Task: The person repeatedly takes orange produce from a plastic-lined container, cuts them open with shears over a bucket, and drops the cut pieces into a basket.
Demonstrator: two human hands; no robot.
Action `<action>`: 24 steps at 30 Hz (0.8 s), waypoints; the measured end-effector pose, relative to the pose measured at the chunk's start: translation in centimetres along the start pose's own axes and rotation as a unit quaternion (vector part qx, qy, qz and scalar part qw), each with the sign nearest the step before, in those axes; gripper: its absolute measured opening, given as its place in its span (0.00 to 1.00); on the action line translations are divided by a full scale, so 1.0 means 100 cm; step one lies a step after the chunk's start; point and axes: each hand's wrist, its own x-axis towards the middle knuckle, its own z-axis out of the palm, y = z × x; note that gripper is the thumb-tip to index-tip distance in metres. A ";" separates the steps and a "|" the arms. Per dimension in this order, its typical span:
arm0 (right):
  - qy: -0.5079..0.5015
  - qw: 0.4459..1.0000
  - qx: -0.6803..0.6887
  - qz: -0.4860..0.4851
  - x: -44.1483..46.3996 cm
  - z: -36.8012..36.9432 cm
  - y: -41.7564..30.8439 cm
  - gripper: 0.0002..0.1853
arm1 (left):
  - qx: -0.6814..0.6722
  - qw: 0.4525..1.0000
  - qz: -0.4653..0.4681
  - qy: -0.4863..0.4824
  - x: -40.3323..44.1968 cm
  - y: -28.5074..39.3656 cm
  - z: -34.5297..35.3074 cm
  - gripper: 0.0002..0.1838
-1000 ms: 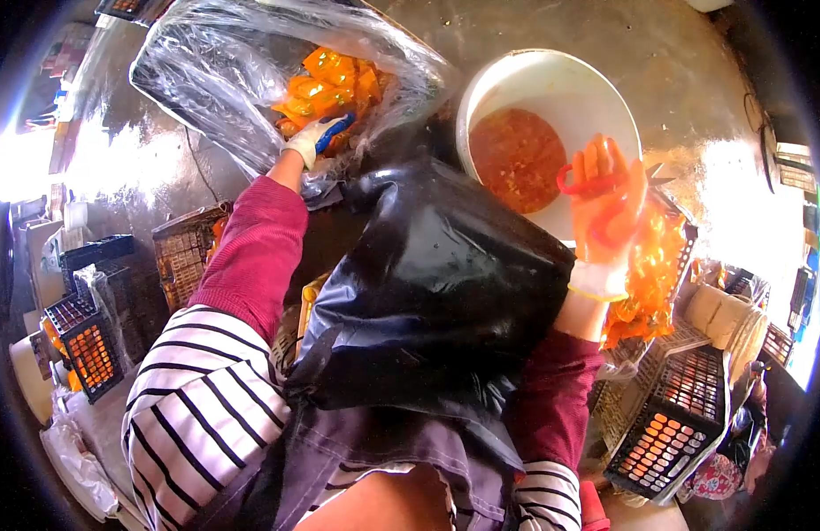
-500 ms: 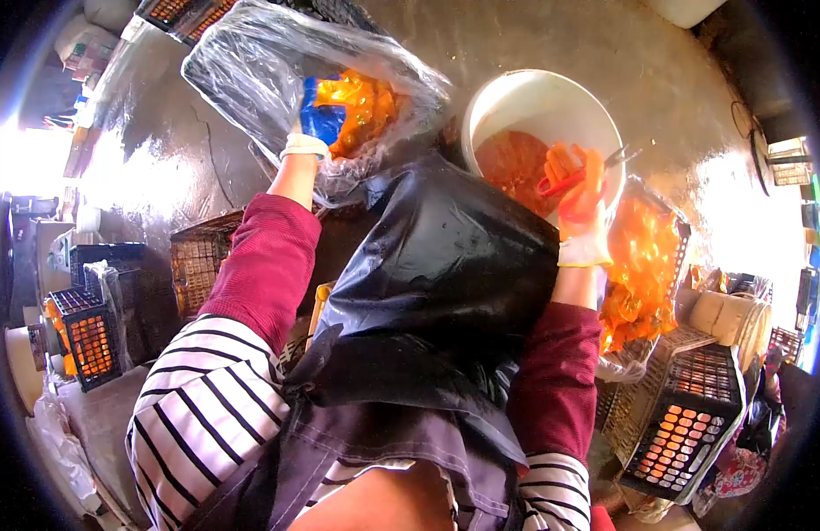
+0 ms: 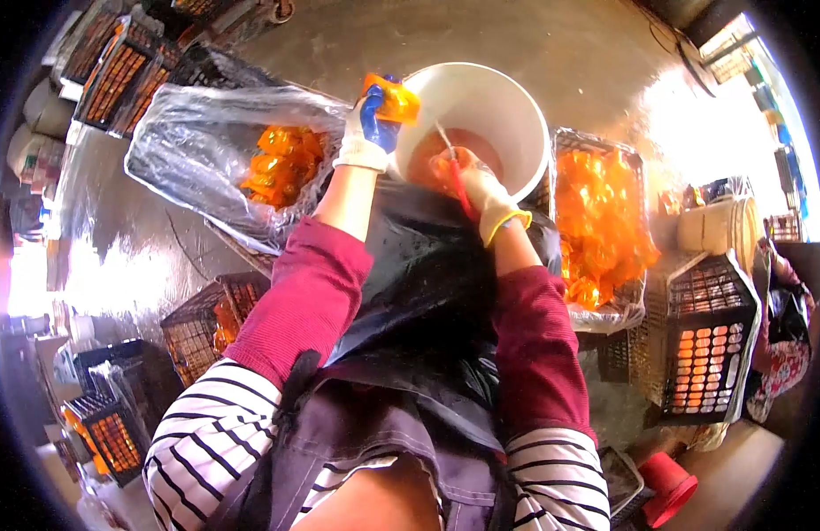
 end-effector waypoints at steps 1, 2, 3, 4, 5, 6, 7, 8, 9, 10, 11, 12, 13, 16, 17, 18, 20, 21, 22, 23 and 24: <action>-0.024 1.000 -0.005 -0.020 0.007 -0.001 0.011 0.15 | 0.024 1.000 -0.003 0.002 -0.002 -0.002 0.008 0.20; -0.010 1.000 0.004 -0.028 0.012 -0.002 0.022 0.13 | 0.049 0.999 -0.005 0.007 -0.005 -0.001 0.015 0.22; 0.001 0.999 0.011 -0.037 0.017 -0.002 0.028 0.11 | 0.063 0.998 -0.012 0.008 -0.008 0.000 0.018 0.22; 0.013 0.999 0.016 -0.048 0.015 0.005 0.017 0.10 | 0.077 0.997 -0.018 0.007 -0.009 0.002 0.020 0.23; 0.020 1.000 0.013 0.000 0.008 0.007 0.005 0.10 | 0.090 0.996 -0.024 0.006 -0.010 0.003 0.023 0.23; 0.020 0.999 -0.018 -0.032 0.007 0.010 0.000 0.10 | 0.113 0.993 -0.035 -0.009 -0.008 0.004 0.022 0.24; 0.019 0.997 -0.050 -0.063 0.007 0.012 -0.002 0.11 | 0.135 0.990 -0.046 -0.024 -0.008 0.005 0.021 0.24; 0.019 0.992 -0.083 -0.094 0.006 0.012 -0.004 0.12 | 0.156 0.985 -0.056 -0.039 -0.007 0.006 0.020 0.24; 0.027 0.992 -0.077 -0.093 0.003 0.014 -0.008 0.13 | 0.174 0.982 -0.056 -0.049 -0.008 0.005 0.021 0.23; 0.034 0.993 -0.071 -0.092 -0.001 0.015 -0.012 0.14 | 0.191 0.978 -0.055 -0.059 -0.008 0.005 0.022 0.22; 0.041 0.993 -0.066 -0.092 -0.006 0.016 -0.017 0.15 | 0.208 0.974 -0.054 -0.070 -0.008 0.004 0.023 0.22; 0.047 0.994 -0.080 -0.062 -0.009 0.016 -0.024 0.15 | 0.210 0.974 -0.056 -0.070 -0.009 0.005 0.024 0.22; 0.053 0.994 -0.094 -0.033 -0.013 0.016 -0.031 0.15 | 0.211 0.973 -0.057 -0.071 -0.010 0.006 0.025 0.22; 0.070 0.992 -0.102 0.036 -0.028 0.023 -0.058 0.16 | 0.205 0.975 -0.059 -0.067 -0.016 0.007 0.030 0.22; 0.077 0.991 -0.099 0.055 -0.031 0.025 -0.063 0.17 | 0.202 0.975 -0.059 -0.066 -0.018 0.007 0.033 0.22; 0.090 0.991 -0.102 -0.009 -0.019 0.021 -0.042 0.17 | 0.225 0.970 -0.067 -0.066 -0.019 0.008 0.035 0.23; 0.112 0.978 -0.108 -0.136 0.014 0.013 0.014 0.17 | 0.270 0.957 -0.081 -0.066 -0.020 0.010 0.037 0.25; 0.114 0.974 -0.149 -0.129 0.009 0.014 0.005 0.17 | 0.272 0.956 -0.083 -0.070 -0.017 0.007 0.031 0.25; 0.116 0.967 -0.189 -0.122 -0.003 0.017 -0.014 0.18 | 0.275 0.955 -0.086 -0.073 -0.013 0.003 0.023 0.25; 0.119 0.960 -0.229 -0.114 -0.009 0.019 -0.026 0.18 | 0.277 0.953 -0.090 -0.077 -0.010 -0.001 0.015 0.25; 0.110 0.973 -0.189 -0.071 -0.010 0.019 -0.028 0.18 | 0.256 0.960 -0.093 -0.066 -0.012 -0.001 0.018 0.25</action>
